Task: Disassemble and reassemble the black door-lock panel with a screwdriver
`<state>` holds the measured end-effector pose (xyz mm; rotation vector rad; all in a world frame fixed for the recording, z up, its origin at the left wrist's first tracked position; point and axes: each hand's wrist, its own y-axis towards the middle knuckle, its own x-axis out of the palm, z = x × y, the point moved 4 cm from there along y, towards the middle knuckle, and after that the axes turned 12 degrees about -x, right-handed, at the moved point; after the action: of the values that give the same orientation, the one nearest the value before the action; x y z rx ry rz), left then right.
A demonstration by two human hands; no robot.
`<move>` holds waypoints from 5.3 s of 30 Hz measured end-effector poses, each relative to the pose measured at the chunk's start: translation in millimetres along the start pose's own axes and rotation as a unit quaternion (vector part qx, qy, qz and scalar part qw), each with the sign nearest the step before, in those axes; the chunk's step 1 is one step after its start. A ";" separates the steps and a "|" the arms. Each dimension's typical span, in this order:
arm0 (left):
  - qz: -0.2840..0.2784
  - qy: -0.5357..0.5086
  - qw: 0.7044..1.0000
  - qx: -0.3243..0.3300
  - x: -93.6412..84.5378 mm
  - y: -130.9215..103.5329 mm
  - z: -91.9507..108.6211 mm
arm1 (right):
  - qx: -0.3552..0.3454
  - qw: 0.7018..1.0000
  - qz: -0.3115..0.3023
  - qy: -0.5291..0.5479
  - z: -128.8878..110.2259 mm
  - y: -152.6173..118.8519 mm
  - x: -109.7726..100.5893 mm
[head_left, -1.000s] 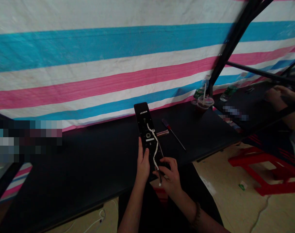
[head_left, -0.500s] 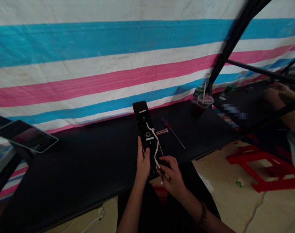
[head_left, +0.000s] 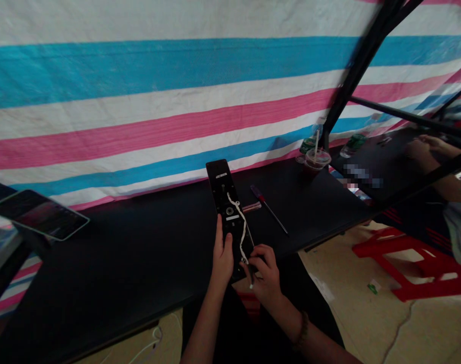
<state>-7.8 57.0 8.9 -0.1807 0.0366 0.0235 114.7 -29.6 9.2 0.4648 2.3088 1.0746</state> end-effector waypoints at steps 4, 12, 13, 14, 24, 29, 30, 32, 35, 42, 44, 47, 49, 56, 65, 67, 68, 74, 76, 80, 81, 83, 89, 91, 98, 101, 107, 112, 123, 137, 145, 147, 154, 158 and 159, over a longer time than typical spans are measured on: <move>-0.007 -0.011 1.000 -0.010 -0.1 -0.6 -0.8 | 0.041 0.999 -0.015 0.004 3.9 -0.5 -2.2; 0.004 -0.001 1.000 -0.008 0.7 -1.7 1.5 | 0.021 0.999 -0.023 0.009 4.1 8.0 2.7; 0.006 -0.006 1.000 -0.016 0.6 -1.1 0.2 | 0.025 1.000 -0.018 0.007 4.0 7.5 3.5; 0.008 -0.011 1.000 -0.024 0.5 -0.4 -1.1 | 0.029 0.999 -0.019 0.005 4.0 7.4 3.3; 0.018 -0.028 0.999 -0.016 -3.4 1.2 -2.5 | 0.100 0.981 -0.113 0.124 57.1 89.9 -40.5; 0.019 -0.021 1.000 -0.002 -4.0 2.3 -4.0 | 0.253 0.928 -0.124 0.245 98.8 137.9 38.4; 0.018 -0.015 1.000 -0.001 -4.2 2.2 -4.6 | 0.259 0.919 -0.139 0.263 101.0 141.0 53.8; 0.012 -0.002 1.000 0.000 -4.7 1.5 -5.5 | 0.284 0.908 -0.126 0.281 104.1 141.0 72.1; 0.004 0.011 1.000 0.009 -5.1 0.8 -6.3 | 0.361 0.876 -0.057 0.314 107.1 130.6 78.4; 0.027 0.036 0.999 0.016 -3.6 -4.5 -3.2 | 0.406 0.851 -0.037 0.331 112.7 121.6 77.9; 0.068 0.084 0.994 0.033 -15.3 -10.3 2.2 | 0.359 0.895 -0.040 0.264 121.1 126.2 64.6; 0.170 0.180 0.966 0.069 -55.0 -16.9 12.1 | 0.254 0.964 -0.055 0.057 137.3 137.5 31.7; 0.231 0.251 0.937 0.073 -89.0 -14.1 16.1 | 0.200 0.967 -0.122 -0.100 147.3 145.5 15.4; 0.169 0.461 0.871 0.026 -131.8 30.8 20.5 | 0.275 0.852 -0.384 -0.225 175.8 160.7 18.5; 0.148 0.488 0.860 -0.031 -108.7 41.3 31.9 | 0.227 0.936 -0.234 -0.132 143.8 190.9 -39.3; 0.151 0.482 0.862 -0.035 -107.4 41.0 33.0 | 0.228 0.965 -0.131 -0.015 120.2 190.0 -67.2; 0.154 0.477 0.864 -0.035 -106.8 40.7 34.0 | 0.241 0.967 -0.069 0.044 108.0 187.8 -81.3; 0.154 0.391 0.907 -0.010 -101.8 29.7 56.0 | 0.320 0.877 0.182 0.308 50.7 154.4 -123.5; 0.144 0.347 0.927 -0.001 -95.7 17.7 68.0 | 0.368 0.837 0.206 0.347 42.2 136.7 -120.1; 0.037 0.124 0.991 -0.037 -68.2 -16.3 85.8 | 0.433 0.792 0.208 0.375 26.9 110.4 -100.0; 0.014 0.057 0.996 -0.062 -60.8 -24.6 87.7 | 0.441 0.790 0.200 0.375 22.4 107.9 -93.8; 0.005 -0.049 0.993 -0.108 -50.1 -38.3 89.2 | 0.442 0.792 0.178 0.381 13.2 108.6 -81.9; 0.027 -0.199 0.969 -0.147 -46.5 -52.5 87.7 | 0.390 0.820 0.141 0.395 -5.3 129.4 -66.3; 0.022 -0.202 0.968 -0.144 -47.7 -52.5 89.1 | 0.364 0.832 0.152 0.390 -7.2 135.2 -67.3; 0.017 -0.077 0.989 -0.121 -52.6 -49.0 103.0 | 0.331 0.856 0.108 0.382 -1.9 136.3 -70.1; -0.004 -0.038 0.994 -0.104 -57.4 -47.7 111.2 | 0.329 0.854 0.099 0.391 2.6 132.5 -72.7; -0.041 -0.014 0.996 -0.084 -61.6 -44.3 124.5 | 0.340 0.839 0.102 0.412 2.0 133.7 -68.1; -0.040 -0.014 0.996 -0.081 -61.0 -43.8 127.6 | 0.342 0.843 0.092 0.405 -1.9 138.2 -69.7; -0.099 -0.053 0.991 -0.077 -51.7 -69.0 140.8 | 0.300 0.873 0.025 0.383 -20.7 156.6 -105.2; -0.038 -0.451 0.875 -0.170 -8.5 -21.6 126.8 | 0.169 0.900 0.151 0.373 -55.0 164.9 -62.2; 0.072 -0.141 0.987 -0.005 -19.5 39.8 126.3 | 0.077 0.964 0.114 0.229 -10.1 230.8 -37.2; 0.161 -0.017 0.986 0.035 -25.5 48.6 108.5 | 0.070 0.982 0.070 0.159 15.9 255.6 -18.6; 0.137 0.047 0.989 -0.006 -5.1 50.1 38.5 | 0.082 0.988 -0.044 0.121 82.3 290.9 39.8; 0.127 0.038 0.991 -0.013 -3.1 45.5 29.2 | 0.085 0.986 -0.046 0.137 90.7 288.9 46.8; 0.126 0.037 0.991 -0.012 -3.7 45.3 28.7 | 0.088 0.985 -0.046 0.139 92.7 288.6 47.6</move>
<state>-11.7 106.7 29.2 -0.1997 0.1337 0.2695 155.8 229.0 169.2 0.2857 2.6562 0.9463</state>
